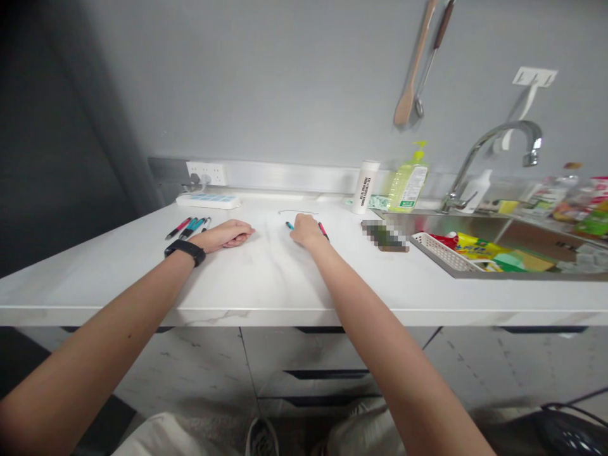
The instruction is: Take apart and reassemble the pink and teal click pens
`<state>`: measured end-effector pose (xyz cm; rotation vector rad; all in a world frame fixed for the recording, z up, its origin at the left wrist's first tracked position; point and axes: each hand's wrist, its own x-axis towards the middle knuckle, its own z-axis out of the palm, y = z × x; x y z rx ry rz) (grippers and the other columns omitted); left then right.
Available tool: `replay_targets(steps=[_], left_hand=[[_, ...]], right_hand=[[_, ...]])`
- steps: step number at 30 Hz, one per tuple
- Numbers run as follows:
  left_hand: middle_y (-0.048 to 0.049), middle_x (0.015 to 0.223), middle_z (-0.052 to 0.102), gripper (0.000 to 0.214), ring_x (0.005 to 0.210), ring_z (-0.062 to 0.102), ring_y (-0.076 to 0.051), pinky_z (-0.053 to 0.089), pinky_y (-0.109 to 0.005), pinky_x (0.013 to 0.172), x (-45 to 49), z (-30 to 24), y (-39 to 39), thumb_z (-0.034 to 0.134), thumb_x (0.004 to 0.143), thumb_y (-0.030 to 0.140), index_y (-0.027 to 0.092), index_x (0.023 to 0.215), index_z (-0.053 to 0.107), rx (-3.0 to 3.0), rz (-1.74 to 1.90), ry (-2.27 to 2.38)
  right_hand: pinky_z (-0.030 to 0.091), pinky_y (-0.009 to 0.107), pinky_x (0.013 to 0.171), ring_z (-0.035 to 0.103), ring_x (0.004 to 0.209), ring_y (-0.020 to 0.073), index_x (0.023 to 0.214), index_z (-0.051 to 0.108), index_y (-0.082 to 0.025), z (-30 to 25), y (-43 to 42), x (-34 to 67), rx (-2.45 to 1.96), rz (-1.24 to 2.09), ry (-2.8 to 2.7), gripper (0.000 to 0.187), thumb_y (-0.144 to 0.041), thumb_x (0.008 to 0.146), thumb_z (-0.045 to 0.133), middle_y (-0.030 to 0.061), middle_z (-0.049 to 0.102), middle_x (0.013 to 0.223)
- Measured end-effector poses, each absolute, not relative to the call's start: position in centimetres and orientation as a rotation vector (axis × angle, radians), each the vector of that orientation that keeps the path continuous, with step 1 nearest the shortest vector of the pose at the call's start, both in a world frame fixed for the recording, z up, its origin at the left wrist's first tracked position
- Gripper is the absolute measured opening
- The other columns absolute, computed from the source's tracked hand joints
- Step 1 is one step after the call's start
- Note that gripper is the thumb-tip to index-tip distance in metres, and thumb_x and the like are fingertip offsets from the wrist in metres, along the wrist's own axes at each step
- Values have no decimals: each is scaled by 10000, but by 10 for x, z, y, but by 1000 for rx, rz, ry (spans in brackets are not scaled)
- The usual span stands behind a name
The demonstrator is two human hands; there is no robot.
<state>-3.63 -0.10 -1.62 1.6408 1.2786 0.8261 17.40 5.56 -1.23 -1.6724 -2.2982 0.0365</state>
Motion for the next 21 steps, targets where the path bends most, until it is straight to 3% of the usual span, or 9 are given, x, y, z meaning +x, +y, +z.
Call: replay_targets(steps=[9, 15, 18, 21], left_hand=[[55, 466, 334, 272, 340, 243, -20, 116, -166, 323, -36, -16, -2, 482, 791, 238, 163, 542, 404, 1640, 812, 1283], [42, 469, 351, 268, 357, 269, -38, 159, -181, 342, -33, -14, 1, 494, 778, 281, 173, 549, 406, 1678, 835, 1354], [-15, 525, 486, 215, 442, 442, -99, 320, -215, 409, -44, -5, 3, 470, 775, 320, 173, 618, 487, 1684, 1051, 1779], [-126, 783, 652, 222, 794, 614, -241, 464, -306, 647, -71, 6, -2, 489, 745, 333, 145, 752, 608, 1668, 1005, 2569]], right_hand=[[477, 312, 791, 612, 991, 301, 1021, 632, -38, -8, 55, 179, -1768, 29, -2241, 349, -141, 695, 566, 236, 633, 1030], [472, 327, 788, 615, 984, 293, 1007, 646, -66, -2, 58, 185, -1790, 30, -2173, 324, -160, 724, 519, 214, 646, 1028], [468, 344, 794, 607, 998, 287, 1010, 642, -89, -2, 62, 191, -1798, 28, -2138, 328, -180, 722, 513, 202, 641, 1051], [468, 344, 784, 608, 990, 287, 1002, 641, -95, -3, 65, 194, -1814, 39, -2110, 330, -202, 717, 515, 196, 645, 1039]])
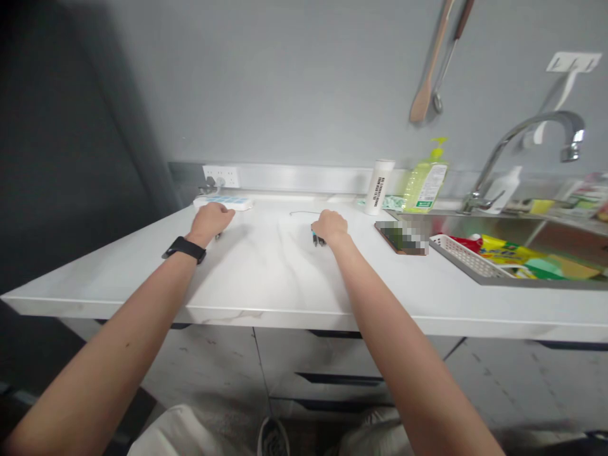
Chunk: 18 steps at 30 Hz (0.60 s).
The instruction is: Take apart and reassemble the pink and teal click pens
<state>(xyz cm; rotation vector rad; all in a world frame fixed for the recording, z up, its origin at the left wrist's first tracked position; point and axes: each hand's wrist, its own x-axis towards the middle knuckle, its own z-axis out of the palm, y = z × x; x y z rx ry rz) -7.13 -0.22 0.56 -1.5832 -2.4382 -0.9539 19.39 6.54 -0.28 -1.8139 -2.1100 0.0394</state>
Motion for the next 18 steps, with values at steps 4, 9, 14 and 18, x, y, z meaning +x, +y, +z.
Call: replay_targets(steps=[4, 9, 14, 18], left_hand=[[-202, 1089, 628, 391, 1020, 581, -326, 470, -361, 780, -104, 10, -13, 522, 721, 377, 102, 980, 622, -1357, -481, -2661], [-198, 1102, 632, 475, 1022, 588, -327, 475, -354, 774, -106, 4, -11, 517, 698, 434, 115, 1034, 624, -1524, -254, -2649], [-204, 1088, 639, 485, 992, 602, -330, 473, -361, 760, -103, -3, -6, 517, 678, 409, 120, 1054, 622, -1641, -123, -2590], [-233, 1084, 633, 472, 985, 601, -349, 471, -379, 747, -106, -5, -7, 514, 681, 409, 106, 1023, 632, -1635, -162, -2578]], right_hand=[[465, 347, 783, 612, 976, 286, 974, 646, -103, -4, 67, 193, -1790, 50, -2130, 304, -198, 723, 504, 187, 654, 1008], [458, 339, 797, 607, 977, 263, 970, 643, -131, -6, 66, 190, -1729, 72, -2170, 288, -213, 735, 498, 158, 659, 1007], [455, 321, 796, 607, 967, 247, 963, 641, -140, -8, 66, 188, -1714, 113, -2174, 277, -218, 731, 510, 142, 658, 1014], [453, 330, 801, 605, 969, 248, 977, 632, -141, -9, 66, 187, -1673, 122, -2178, 282, -219, 740, 501, 142, 654, 1029]])
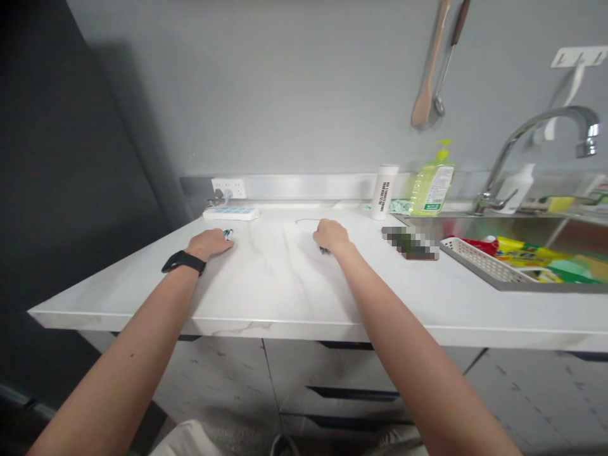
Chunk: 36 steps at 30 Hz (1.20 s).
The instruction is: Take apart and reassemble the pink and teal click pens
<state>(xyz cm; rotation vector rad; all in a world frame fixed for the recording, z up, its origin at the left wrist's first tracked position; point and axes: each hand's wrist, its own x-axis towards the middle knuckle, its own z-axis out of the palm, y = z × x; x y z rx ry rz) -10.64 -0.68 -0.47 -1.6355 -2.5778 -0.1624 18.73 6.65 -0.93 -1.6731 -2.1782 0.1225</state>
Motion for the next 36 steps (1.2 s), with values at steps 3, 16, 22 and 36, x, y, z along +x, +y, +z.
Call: replay_targets(steps=[3, 16, 22, 36], left_hand=[[-247, 1069, 634, 457, 974, 599, -368, 468, -397, 737, -107, -5, -8, 534, 669, 408, 98, 988, 640, -1604, -211, -2582], [-84, 973, 587, 243, 868, 560, -191, 429, -304, 819, -86, 4, -4, 436, 822, 337, 183, 900, 607, -1936, -856, -1936], [-53, 923, 582, 221, 836, 537, -150, 424, -232, 689, -64, 8, -6, 441, 849, 326, 173, 932, 578, -2273, -1169, -1563], [16, 656, 588, 286, 652, 543, -148, 399, -238, 653, -85, -6, -1, 318, 801, 184, 214, 937, 569, -2327, -785, -1975]], right_hand=[[451, 341, 799, 605, 967, 258, 965, 631, -143, -10, 66, 187, -1651, 125, -2186, 268, -214, 745, 495, 144, 656, 1018], [478, 246, 749, 630, 843, 146, 1020, 568, -149, -6, 57, 170, -1300, 729, -2080, 226, -241, 819, 519, 93, 658, 987], [524, 228, 676, 646, 732, 116, 1081, 484, -128, -4, 45, 159, -929, 1612, -1557, 232, -256, 889, 468, 115, 620, 974], [529, 142, 639, 608, 632, 54, 959, 566, -125, -1, 61, 182, -561, 1946, -1387, 188, -22, 813, 510, 20, 625, 780]])
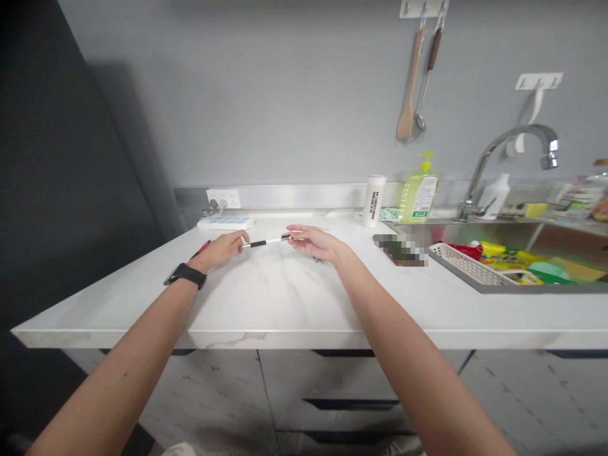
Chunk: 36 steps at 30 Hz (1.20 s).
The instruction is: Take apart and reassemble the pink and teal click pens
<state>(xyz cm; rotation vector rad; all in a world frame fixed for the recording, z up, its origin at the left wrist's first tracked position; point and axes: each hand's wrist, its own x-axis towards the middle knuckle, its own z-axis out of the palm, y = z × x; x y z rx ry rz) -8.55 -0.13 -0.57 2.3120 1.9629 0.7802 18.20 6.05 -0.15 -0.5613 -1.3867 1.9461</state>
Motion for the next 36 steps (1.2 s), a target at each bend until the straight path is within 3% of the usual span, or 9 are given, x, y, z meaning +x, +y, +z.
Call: replay_targets(steps=[3, 5, 7, 13, 19, 23, 26, 29, 36], left_hand=[[-18, 723, 619, 244, 705, 559, -161, 402, -254, 685, -85, -8, 0, 322, 774, 174, 203, 733, 561, 2347, 627, 1990], [-42, 749, 636, 233, 748, 572, -177, 402, -271, 720, -82, -8, -1, 343, 761, 177, 199, 635, 537, 2336, 522, 2056], [-54, 762, 651, 221, 785, 584, -191, 403, -286, 754, -78, -6, -3, 374, 748, 182, 200, 594, 530, 2299, 440, 2105], [-52, 709, 653, 180, 761, 590, -206, 414, -308, 753, -74, -5, -7, 449, 684, 181, 203, 528, 537, 2203, 453, 2118], [-54, 719, 660, 197, 750, 597, -195, 412, -292, 746, -76, -7, -5, 432, 700, 178, 202, 543, 548, 2234, 412, 2111], [-67, 771, 677, 174, 781, 602, -208, 413, -298, 750, -77, -7, -5, 452, 695, 203, 204, 567, 570, 2207, 433, 2124], [-66, 767, 677, 169, 783, 601, -212, 412, -307, 751, -77, -8, -4, 454, 692, 205, 203, 572, 573, 2199, 430, 2120], [-67, 763, 674, 183, 785, 600, -213, 406, -315, 760, -78, -8, -3, 435, 691, 196, 200, 569, 571, 2236, 392, 2102], [-83, 820, 673, 226, 813, 594, -212, 398, -318, 766, -80, -10, -1, 382, 732, 202, 181, 656, 594, 2293, 260, 2112]], right_hand=[[517, 137, 586, 586, 588, 49, 965, 566, -133, 0, 57, 184, -549, 1975, -1418, 171, -52, 837, 485, 17, 622, 780], [526, 152, 641, 607, 646, 54, 965, 558, -140, 0, 55, 185, -548, 1966, -1419, 204, -18, 822, 479, 32, 635, 854], [532, 174, 700, 628, 721, 70, 977, 556, -139, 1, 55, 186, -552, 1966, -1421, 244, 11, 799, 486, 44, 633, 901], [537, 170, 692, 623, 672, 58, 1045, 558, -127, -3, 59, 189, -524, 2011, -1498, 300, 19, 790, 497, 49, 631, 898], [541, 161, 642, 635, 642, 66, 1105, 544, -120, -5, 60, 193, -459, 2103, -1611, 304, -41, 812, 524, 44, 643, 845], [540, 195, 758, 664, 810, 105, 1133, 528, -140, -3, 56, 197, -455, 2060, -1619, 404, 21, 762, 544, 17, 633, 809], [549, 177, 682, 660, 714, 90, 1127, 533, -143, -5, 59, 198, -485, 2047, -1628, 365, -13, 785, 542, 5, 620, 762], [551, 168, 646, 656, 698, 86, 1074, 540, -131, -9, 66, 199, -539, 2011, -1552, 314, -14, 782, 545, 32, 635, 833], [571, 174, 676, 665, 777, 100, 1090, 536, -139, -13, 74, 201, -534, 2101, -1565, 457, 97, 698, 539, 28, 616, 881]])
